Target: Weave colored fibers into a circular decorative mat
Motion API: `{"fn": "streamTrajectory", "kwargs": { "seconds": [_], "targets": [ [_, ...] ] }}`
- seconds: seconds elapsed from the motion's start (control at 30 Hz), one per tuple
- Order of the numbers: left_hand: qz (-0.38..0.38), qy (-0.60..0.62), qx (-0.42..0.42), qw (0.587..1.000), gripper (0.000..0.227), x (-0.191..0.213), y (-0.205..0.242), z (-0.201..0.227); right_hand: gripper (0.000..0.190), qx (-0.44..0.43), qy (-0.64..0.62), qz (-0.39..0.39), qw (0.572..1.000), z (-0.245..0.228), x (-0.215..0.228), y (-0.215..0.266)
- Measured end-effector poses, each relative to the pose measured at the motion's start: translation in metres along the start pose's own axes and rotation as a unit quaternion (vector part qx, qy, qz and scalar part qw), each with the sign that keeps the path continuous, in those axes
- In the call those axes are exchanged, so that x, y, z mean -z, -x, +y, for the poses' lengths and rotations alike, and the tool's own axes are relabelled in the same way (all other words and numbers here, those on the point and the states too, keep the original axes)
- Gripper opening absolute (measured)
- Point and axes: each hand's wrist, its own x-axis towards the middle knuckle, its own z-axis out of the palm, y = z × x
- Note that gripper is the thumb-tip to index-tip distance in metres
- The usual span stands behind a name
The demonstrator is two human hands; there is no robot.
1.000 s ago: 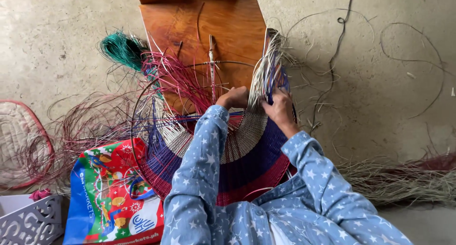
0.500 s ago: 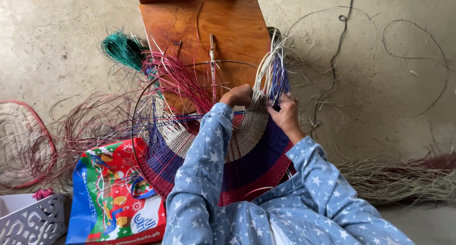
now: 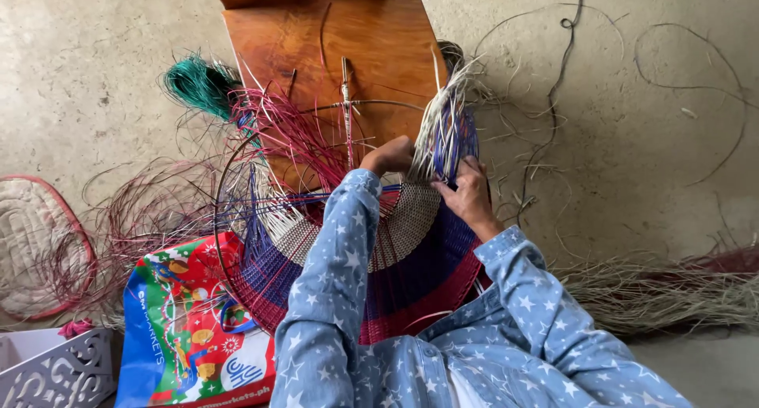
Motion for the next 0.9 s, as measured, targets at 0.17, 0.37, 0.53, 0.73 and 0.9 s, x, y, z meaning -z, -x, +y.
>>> {"fn": "streamTrajectory", "kwargs": {
  "seconds": [0.17,0.37,0.53,0.73,0.9],
  "targets": [
    [-0.035,-0.041,0.011,0.999,0.042,-0.008,-0.003,0.007,0.030,-0.046,0.068,0.028,0.996,0.048,-0.032,-0.006],
    [0.002,-0.089,0.064,0.994,0.044,0.001,0.020,0.037,0.016,-0.159,-0.108,-0.017,0.981,-0.005,0.002,-0.037],
    [0.010,-0.074,0.012,0.997,0.035,0.000,0.009,0.025,0.034,-0.202,0.012,-0.058,0.978,0.016,-0.015,-0.019],
    [-0.038,-0.138,0.018,0.990,0.033,-0.014,0.015,0.015,0.028,-0.197,-0.039,-0.058,0.978,0.021,-0.014,-0.022],
    [-0.015,-0.118,0.057,0.991,0.038,-0.009,0.027,0.034,0.016,-0.195,-0.091,-0.069,0.974,0.012,-0.002,-0.033]
  ]
}}
